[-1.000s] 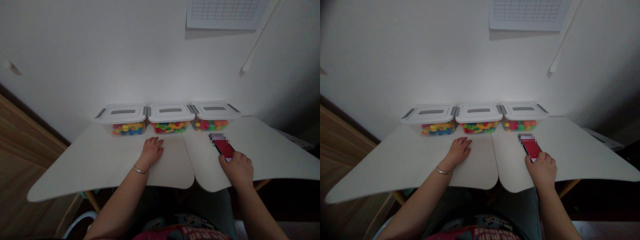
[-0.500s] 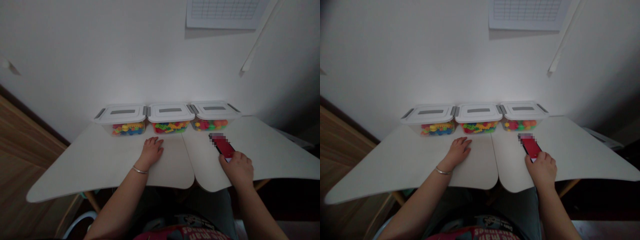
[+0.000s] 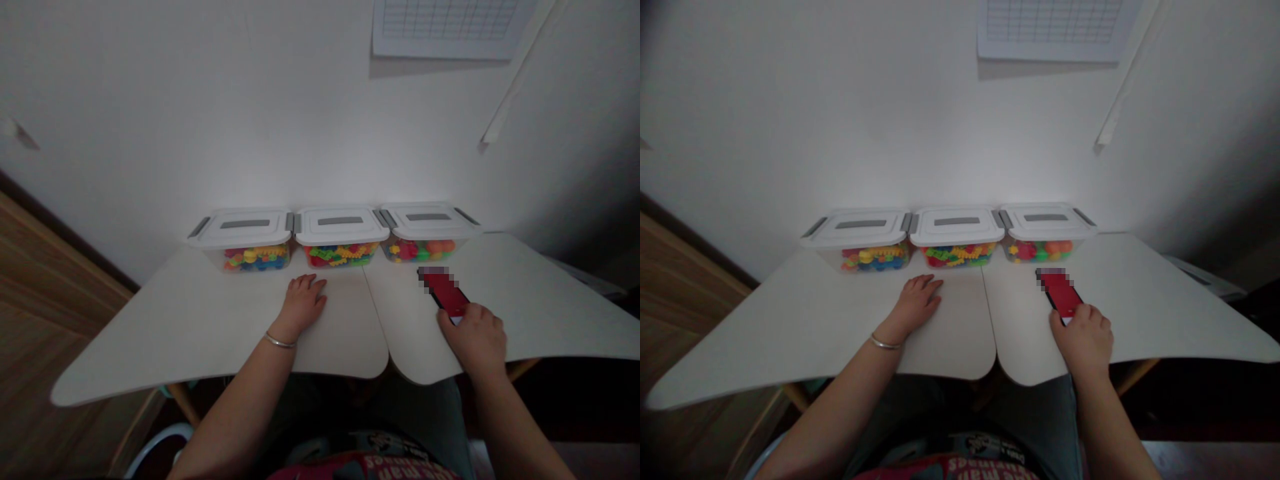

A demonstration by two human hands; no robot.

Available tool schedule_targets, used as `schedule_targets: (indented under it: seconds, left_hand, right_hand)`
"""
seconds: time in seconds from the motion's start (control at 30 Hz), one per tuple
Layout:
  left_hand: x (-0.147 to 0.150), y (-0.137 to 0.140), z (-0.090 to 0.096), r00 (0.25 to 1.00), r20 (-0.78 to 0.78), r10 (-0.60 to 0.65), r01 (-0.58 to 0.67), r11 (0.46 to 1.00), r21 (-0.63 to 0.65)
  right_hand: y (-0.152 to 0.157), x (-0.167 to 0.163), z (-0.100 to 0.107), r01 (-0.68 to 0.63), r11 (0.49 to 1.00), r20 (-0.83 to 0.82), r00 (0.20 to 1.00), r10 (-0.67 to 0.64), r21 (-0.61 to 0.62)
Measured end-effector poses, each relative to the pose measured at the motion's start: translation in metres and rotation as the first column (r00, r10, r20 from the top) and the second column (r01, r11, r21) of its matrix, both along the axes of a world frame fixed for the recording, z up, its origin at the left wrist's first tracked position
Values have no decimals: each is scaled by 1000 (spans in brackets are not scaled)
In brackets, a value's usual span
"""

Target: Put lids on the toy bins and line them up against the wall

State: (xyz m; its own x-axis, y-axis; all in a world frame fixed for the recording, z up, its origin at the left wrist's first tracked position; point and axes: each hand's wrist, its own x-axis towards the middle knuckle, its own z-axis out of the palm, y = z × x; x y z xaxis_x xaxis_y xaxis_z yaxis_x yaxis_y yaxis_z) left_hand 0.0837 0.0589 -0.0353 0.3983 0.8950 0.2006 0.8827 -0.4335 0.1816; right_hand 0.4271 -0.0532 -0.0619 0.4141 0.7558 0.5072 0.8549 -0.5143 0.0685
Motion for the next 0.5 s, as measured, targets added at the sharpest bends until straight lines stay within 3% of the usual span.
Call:
schedule_targets:
  seconds: [0.5]
  left_hand:
    - [1, -1, 3, 1000, 4, 7, -7, 1000, -21]
  right_hand:
    - [0, -1, 0, 2, 1000, -16, 1000, -2, 8]
